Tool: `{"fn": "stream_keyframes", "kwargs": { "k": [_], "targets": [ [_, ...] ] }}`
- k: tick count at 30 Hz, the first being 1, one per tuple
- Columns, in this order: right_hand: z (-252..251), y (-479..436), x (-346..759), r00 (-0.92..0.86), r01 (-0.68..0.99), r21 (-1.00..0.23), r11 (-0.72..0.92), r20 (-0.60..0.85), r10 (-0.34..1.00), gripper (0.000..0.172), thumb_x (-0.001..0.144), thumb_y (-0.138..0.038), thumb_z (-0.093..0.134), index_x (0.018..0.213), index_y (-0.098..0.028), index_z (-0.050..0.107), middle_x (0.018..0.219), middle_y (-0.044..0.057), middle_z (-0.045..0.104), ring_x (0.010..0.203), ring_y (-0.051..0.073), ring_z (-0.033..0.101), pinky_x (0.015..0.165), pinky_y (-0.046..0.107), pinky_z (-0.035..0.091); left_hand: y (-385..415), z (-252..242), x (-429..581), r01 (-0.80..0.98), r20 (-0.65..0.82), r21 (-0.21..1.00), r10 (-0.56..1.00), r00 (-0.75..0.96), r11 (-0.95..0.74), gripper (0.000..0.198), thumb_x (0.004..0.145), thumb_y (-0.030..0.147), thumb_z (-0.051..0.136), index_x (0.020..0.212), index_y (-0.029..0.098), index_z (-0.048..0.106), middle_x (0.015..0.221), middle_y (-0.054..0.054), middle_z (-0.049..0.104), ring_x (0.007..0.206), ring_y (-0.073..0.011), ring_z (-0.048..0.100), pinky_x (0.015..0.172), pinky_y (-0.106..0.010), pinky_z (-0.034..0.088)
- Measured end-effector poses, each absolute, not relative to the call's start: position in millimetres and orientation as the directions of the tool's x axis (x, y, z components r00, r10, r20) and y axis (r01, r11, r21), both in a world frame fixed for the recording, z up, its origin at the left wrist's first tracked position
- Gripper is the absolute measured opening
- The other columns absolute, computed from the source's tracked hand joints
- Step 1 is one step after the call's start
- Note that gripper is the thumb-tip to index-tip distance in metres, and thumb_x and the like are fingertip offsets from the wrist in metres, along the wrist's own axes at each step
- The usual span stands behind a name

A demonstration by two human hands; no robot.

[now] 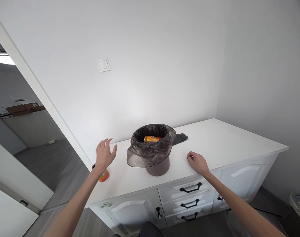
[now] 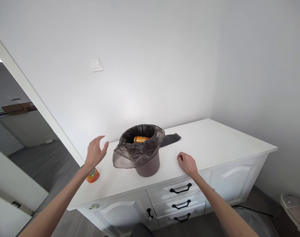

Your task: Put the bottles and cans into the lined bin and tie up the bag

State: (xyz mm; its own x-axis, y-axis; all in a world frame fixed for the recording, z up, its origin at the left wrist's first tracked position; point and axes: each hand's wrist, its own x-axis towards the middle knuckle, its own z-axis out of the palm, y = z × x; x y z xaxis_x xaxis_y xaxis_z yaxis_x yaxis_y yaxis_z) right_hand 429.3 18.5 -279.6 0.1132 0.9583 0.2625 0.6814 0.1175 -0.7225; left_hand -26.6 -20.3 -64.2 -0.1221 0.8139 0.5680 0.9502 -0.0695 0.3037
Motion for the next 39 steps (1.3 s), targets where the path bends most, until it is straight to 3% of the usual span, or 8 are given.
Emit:
{"fn": "stream_keyframes", "kwargs": {
  "k": [5,9,12,17,23,29,34,39],
  "targets": [
    [-282.4,18.5,429.4,0.103,0.699,-0.703,0.131,0.280,0.954,0.016,0.087,-0.020,0.047,0.079,-0.024,0.060,0.081,0.000,0.072,0.071,0.018,0.061,0.066,0.028,0.037,-50.6,-91.0,-92.8,0.904,0.312,0.338,0.874,-0.372,0.263,0.067,0.085,0.061,0.058,0.137,0.020,0.060,0.147,-0.024,0.056,0.144,-0.0506,0.045,0.110,-0.067,0.038],
    [-285.6,19.2,428.3,0.104,0.726,-0.679,0.113,0.271,0.957,0.016,0.088,-0.019,0.046,0.080,-0.024,0.059,0.082,0.001,0.072,0.071,0.018,0.060,0.066,0.028,0.037,-67.0,-103.2,-105.8,0.872,0.224,0.402,0.893,-0.390,0.280,0.069,0.080,0.061,0.059,0.132,0.016,0.063,0.126,-0.024,0.067,0.113,-0.0463,0.069,0.087,-0.056,0.056],
    [-288.1,19.2,426.6,0.101,0.753,-0.650,0.105,0.272,0.957,0.016,0.089,-0.019,0.045,0.081,-0.024,0.059,0.082,0.001,0.071,0.072,0.018,0.059,0.066,0.028,0.036,-70.7,-102.2,-105.2,0.851,0.243,0.460,0.887,-0.394,0.252,0.075,0.083,0.065,0.054,0.138,0.014,0.058,0.127,-0.025,0.066,0.109,-0.0437,0.071,0.080,-0.050,0.059],
    [-290.2,18.8,424.3,0.094,0.776,-0.621,0.112,0.289,0.953,0.017,0.089,-0.017,0.045,0.082,-0.023,0.060,0.081,0.001,0.070,0.069,0.017,0.057,0.065,0.028,0.034,-58.7,-65.0,-73.1,0.832,0.439,0.548,0.817,-0.375,0.088,0.074,0.099,0.070,0.032,0.152,0.019,0.041,0.143,-0.020,0.060,0.127,-0.0341,0.063,0.096,-0.044,0.056],
    [-295.3,22.0,424.1,0.114,0.772,-0.627,0.101,0.293,0.949,0.016,0.089,-0.018,0.045,0.082,-0.024,0.058,0.082,0.000,0.070,0.069,0.017,0.057,0.064,0.028,0.033,-23.5,-2.5,53.3,0.620,0.621,0.653,0.776,-0.111,-0.434,0.063,0.101,0.071,0.036,0.140,0.025,0.053,0.136,-0.012,0.068,0.120,-0.0254,0.068,0.099,-0.037,0.054],
    [-295.6,22.8,423.2,0.108,0.792,-0.601,0.108,0.312,0.944,0.017,0.090,-0.017,0.044,0.081,-0.024,0.056,0.079,0.000,0.069,0.067,0.017,0.056,0.062,0.028,0.032,7.1,-2.8,116.8,0.622,0.477,0.681,0.878,0.021,-0.385,0.072,0.098,0.071,0.047,0.147,0.018,0.050,0.139,-0.020,0.067,0.133,-0.0307,0.061,0.112,-0.046,0.045],
    [-287.1,18.9,420.2,0.102,0.788,-0.604,0.119,0.319,0.942,0.017,0.090,-0.017,0.044,0.080,-0.024,0.056,0.079,0.000,0.069,0.067,0.017,0.057,0.063,0.028,0.033,5.2,-32.5,60.3,0.611,0.560,0.695,0.819,-0.128,-0.379,0.060,0.105,0.065,0.032,0.149,0.028,0.050,0.159,-0.012,0.052,0.150,-0.0262,0.045,0.122,-0.046,0.036],
    [-281.8,14.9,418.3,0.109,0.788,-0.605,0.112,0.316,0.942,0.017,0.088,-0.016,0.043,0.078,-0.024,0.055,0.078,0.000,0.069,0.066,0.017,0.056,0.064,0.028,0.034,-21.1,-100.6,-17.4,0.756,0.433,0.647,0.864,-0.258,-0.098,0.065,0.105,0.064,0.024,0.153,0.026,0.047,0.158,-0.013,0.053,0.148,-0.0302,0.048,0.119,-0.049,0.043]
  ]
}}
